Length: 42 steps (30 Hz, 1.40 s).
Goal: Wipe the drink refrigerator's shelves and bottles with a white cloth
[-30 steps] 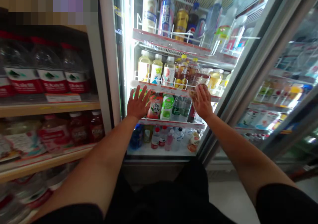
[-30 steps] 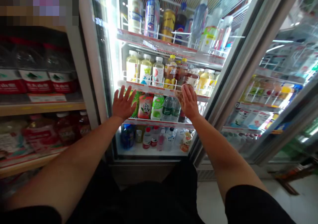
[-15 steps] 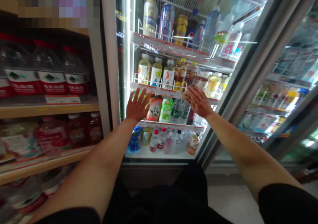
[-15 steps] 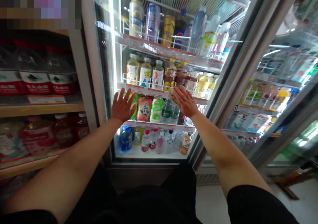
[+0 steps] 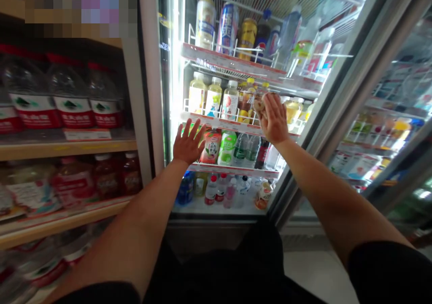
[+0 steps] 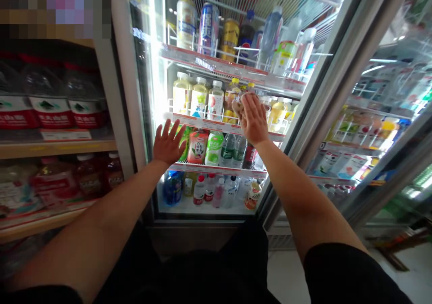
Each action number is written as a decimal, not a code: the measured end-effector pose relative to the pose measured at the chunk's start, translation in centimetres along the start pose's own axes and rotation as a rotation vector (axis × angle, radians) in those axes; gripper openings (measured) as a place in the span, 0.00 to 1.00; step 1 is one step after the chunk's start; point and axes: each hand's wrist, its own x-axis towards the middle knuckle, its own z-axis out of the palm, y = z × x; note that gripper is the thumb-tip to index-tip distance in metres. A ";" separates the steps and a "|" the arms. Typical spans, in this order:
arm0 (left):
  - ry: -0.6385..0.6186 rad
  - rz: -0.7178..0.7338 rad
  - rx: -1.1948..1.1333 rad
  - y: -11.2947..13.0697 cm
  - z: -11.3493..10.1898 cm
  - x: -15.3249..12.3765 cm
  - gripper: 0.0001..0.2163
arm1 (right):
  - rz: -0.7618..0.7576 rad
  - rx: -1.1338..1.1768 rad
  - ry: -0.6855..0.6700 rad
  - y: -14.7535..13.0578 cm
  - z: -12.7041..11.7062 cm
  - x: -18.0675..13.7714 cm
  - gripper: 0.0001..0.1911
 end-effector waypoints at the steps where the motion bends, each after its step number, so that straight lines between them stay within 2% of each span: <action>1: -0.003 -0.004 0.004 0.0 0.0 0.0 0.26 | 0.060 -0.002 0.057 0.0 0.1 0.6 0.34; 3: -0.014 -0.011 0.010 0.0 -0.1 0.1 0.25 | 0.115 -0.013 0.117 -0.4 0.4 1.3 0.34; 4: -0.019 -0.015 0.011 0.0 -0.1 0.1 0.26 | 0.088 -0.018 0.101 -0.9 0.5 1.4 0.34; 9: -0.004 0.009 0.011 0.0 -0.2 0.1 0.25 | -0.285 -0.027 -0.194 -2.9 0.3 1.2 0.32; 11: 0.010 0.025 0.012 0.0 -0.1 0.1 0.26 | -0.264 -0.027 -0.182 -2.5 0.0 2.3 0.33; 15: 0.029 0.024 0.006 -0.1 -0.1 0.0 0.27 | -0.016 -0.014 0.037 -1.3 0.3 4.7 0.33; 17: 0.023 0.017 -0.005 -0.1 0.0 0.0 0.27 | 0.026 -0.013 0.063 -1.6 0.8 4.8 0.33; 22: 0.015 0.017 -0.002 -0.1 -0.1 0.0 0.27 | -0.187 -0.042 -0.162 -3.3 0.4 3.3 0.42; 25: 0.021 0.016 0.001 -0.1 -0.1 0.0 0.28 | -0.266 -0.041 -0.212 -2.5 -0.7 3.3 0.37; 27: 0.024 0.013 -0.001 0.0 -0.1 0.0 0.28 | -0.241 -0.024 -0.164 -1.1 -1.0 3.6 0.34; 31: 0.027 0.003 -0.006 -0.1 0.0 0.0 0.27 | -0.091 0.017 0.037 2.2 -1.6 4.5 0.36; 35: 0.010 -0.006 -0.024 -0.1 0.0 0.0 0.27 | 0.010 0.010 0.255 4.3 -3.8 6.9 0.33; 37: 0.002 -0.010 -0.029 -0.1 0.0 0.0 0.28 | 0.010 0.002 0.314 4.4 -4.9 7.9 0.31; 39: 0.001 -0.011 -0.029 -0.1 0.0 0.0 0.27 | -0.066 -0.006 0.253 3.8 -5.4 7.9 0.29; 42: 0.020 0.007 -0.012 -0.2 0.1 0.0 0.27 | -0.282 0.000 -0.053 1.8 -4.1 5.4 0.29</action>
